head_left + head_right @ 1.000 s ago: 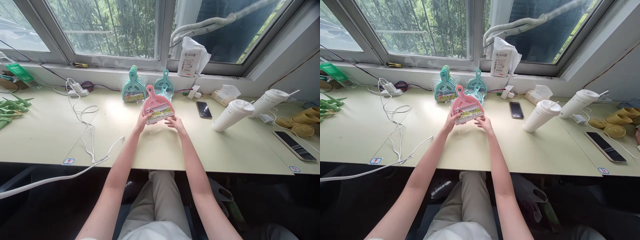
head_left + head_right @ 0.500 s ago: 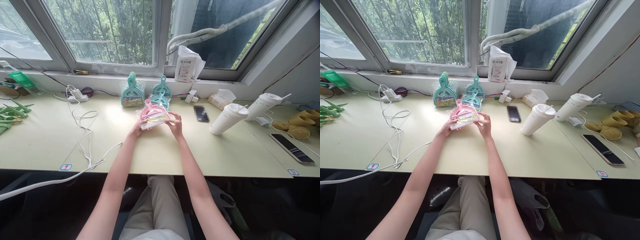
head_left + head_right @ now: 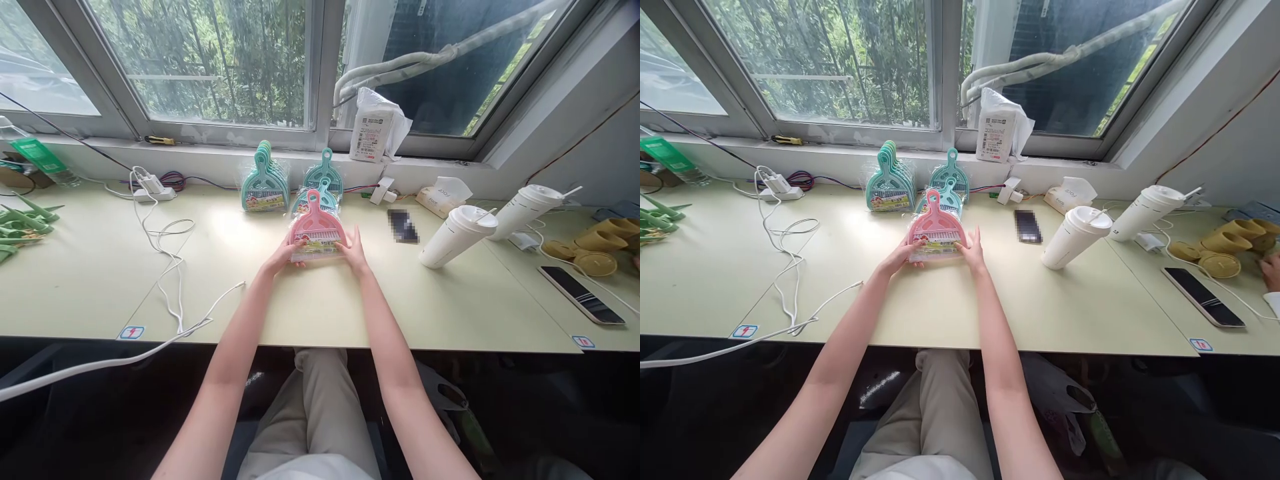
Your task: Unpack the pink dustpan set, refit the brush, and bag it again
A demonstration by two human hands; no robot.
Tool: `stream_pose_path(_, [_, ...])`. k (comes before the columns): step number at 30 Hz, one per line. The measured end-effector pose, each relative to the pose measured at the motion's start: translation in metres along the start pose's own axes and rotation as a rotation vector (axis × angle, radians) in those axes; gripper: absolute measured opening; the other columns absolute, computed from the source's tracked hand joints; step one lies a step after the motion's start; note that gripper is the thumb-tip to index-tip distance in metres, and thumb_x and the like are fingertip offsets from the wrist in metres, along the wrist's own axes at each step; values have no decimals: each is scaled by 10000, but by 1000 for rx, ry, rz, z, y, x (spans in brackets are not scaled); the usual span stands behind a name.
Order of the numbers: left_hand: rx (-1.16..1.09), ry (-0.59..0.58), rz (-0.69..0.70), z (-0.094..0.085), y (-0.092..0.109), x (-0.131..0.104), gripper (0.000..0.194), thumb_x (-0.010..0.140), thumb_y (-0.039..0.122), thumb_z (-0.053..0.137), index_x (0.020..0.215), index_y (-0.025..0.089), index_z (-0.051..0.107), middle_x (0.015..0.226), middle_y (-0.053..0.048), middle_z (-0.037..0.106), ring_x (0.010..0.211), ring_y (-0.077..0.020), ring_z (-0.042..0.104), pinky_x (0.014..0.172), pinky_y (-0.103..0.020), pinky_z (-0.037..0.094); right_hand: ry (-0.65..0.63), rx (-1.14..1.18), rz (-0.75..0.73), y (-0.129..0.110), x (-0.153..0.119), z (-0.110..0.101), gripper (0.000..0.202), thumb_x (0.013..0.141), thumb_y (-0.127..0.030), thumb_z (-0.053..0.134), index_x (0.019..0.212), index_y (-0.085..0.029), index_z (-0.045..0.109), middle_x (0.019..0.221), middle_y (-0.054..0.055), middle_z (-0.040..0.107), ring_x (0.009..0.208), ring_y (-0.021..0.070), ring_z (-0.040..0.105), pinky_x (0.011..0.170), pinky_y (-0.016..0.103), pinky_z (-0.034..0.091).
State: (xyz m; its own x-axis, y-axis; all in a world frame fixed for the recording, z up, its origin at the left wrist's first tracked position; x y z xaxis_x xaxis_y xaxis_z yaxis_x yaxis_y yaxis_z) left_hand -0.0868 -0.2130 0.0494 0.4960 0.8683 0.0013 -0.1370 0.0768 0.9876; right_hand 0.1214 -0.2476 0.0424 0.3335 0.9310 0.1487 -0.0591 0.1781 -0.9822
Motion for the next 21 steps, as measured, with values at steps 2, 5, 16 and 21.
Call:
stream_pose_path(2, [40, -17, -25, 4, 3, -4, 642, 771, 498, 608, 1328, 236, 430, 1002, -115, 683, 581, -178, 660, 571, -295, 534, -74, 62, 69, 7, 3, 2, 603, 544, -350, 814, 1089, -161, 636, 1018, 64, 696, 926, 198, 635, 858, 361, 512])
stream_pose_path(5, [123, -79, 4, 12, 9, -10, 648, 794, 547, 545, 1341, 239, 383, 1067, -119, 662, 696, -187, 680, 586, -271, 521, 10, 87, 37, 9, 7, -10, 457, 544, -380, 802, 903, -133, 662, 885, 55, 712, 835, 186, 637, 831, 345, 500])
stream_pose_path(16, [821, 454, 163, -58, 4, 50, 185, 800, 280, 569, 943, 180, 632, 952, -89, 652, 950, -236, 594, 837, -350, 469, 206, -447, -98, 20, 37, 10, 249, 718, -285, 604, 925, -152, 569, 952, 89, 640, 892, 200, 576, 819, 317, 450])
stream_pose_path(21, [981, 542, 232, -83, 14, 91, 222, 788, 249, 597, 982, 144, 622, 1217, -157, 519, 1237, -293, 412, 1046, -419, 332, 282, -702, -166, 17, 88, 33, 336, 747, -235, 575, 1056, -107, 548, 1296, 210, 475, 1231, 262, 421, 1033, 371, 315])
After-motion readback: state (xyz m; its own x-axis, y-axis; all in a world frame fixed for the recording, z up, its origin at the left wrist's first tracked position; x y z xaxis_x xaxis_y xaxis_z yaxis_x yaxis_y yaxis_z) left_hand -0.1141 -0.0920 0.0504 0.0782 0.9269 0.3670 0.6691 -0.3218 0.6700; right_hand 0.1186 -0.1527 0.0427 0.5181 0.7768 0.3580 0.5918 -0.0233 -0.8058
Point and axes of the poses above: each hand's wrist, its own x-axis towards the middle knuckle, its own z-axis out of the palm, y = z × x, the point moved 9 cm from there along x, towards the middle knuckle
